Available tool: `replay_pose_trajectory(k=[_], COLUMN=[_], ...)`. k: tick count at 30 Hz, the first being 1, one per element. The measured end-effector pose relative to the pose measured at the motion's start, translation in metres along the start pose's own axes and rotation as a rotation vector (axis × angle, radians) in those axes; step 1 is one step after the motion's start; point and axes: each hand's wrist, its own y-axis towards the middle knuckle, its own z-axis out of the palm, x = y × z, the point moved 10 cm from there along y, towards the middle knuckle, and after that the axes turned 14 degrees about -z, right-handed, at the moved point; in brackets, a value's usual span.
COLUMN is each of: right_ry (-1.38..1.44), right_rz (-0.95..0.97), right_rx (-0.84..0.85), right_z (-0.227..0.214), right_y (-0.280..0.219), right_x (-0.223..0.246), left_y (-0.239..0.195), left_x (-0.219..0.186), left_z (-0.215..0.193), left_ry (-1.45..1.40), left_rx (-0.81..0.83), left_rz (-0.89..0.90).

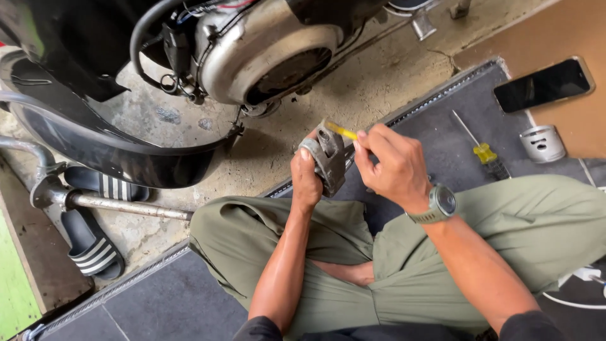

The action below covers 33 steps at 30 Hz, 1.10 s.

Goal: The person is using a small hand tool to scrape residue or gasket material from a metal engine component, likely a connecting rod or crankshaft part.

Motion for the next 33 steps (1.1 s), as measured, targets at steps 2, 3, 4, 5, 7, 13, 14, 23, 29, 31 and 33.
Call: replay_pose_trajectory(k=[2,3,4,5,7,13,14,23,29,31,33], right_ry=[-0.013,-0.026,-0.024,-0.039,-0.047,-0.074,-0.055,-0.06,-0.035,-0.025,-0.057], right_rz=[-0.005,-0.017,-0.024,-0.035,-0.031,-0.067,-0.055,-0.074,-0.057,-0.054,-0.074], right_rx=[0.014,0.021,0.021,0.023,0.035,0.008,0.0,0.001,-0.013,-0.003,-0.001], right_z=[-0.006,-0.008,-0.007,-0.007,-0.004,-0.015,-0.015,-0.014,-0.017,-0.014,-0.013], right_y=[-0.003,-0.001,-0.002,-0.004,-0.004,0.008,0.007,0.007,0.007,0.006,0.008], right_x=[0.006,0.009,0.011,0.012,0.014,0.022,0.023,0.023,0.019,0.016,0.017], left_y=[0.002,0.006,0.007,0.009,0.007,0.015,0.014,0.008,0.01,0.01,0.008], left_x=[-0.002,-0.005,0.003,0.013,0.02,0.009,0.002,0.038,0.005,0.003,-0.008], left_z=[0.002,0.003,-0.001,-0.004,-0.007,-0.008,-0.007,-0.009,-0.003,-0.005,0.005], left_ry=[0.001,0.004,0.003,0.015,0.029,-0.03,-0.015,0.09,0.039,0.051,0.088], left_rx=[0.01,0.019,0.013,0.011,0.007,0.055,0.051,0.018,0.034,0.005,0.061], left_rz=[0.004,0.017,0.023,0.023,0.005,0.036,0.037,-0.046,0.008,0.001,0.022])
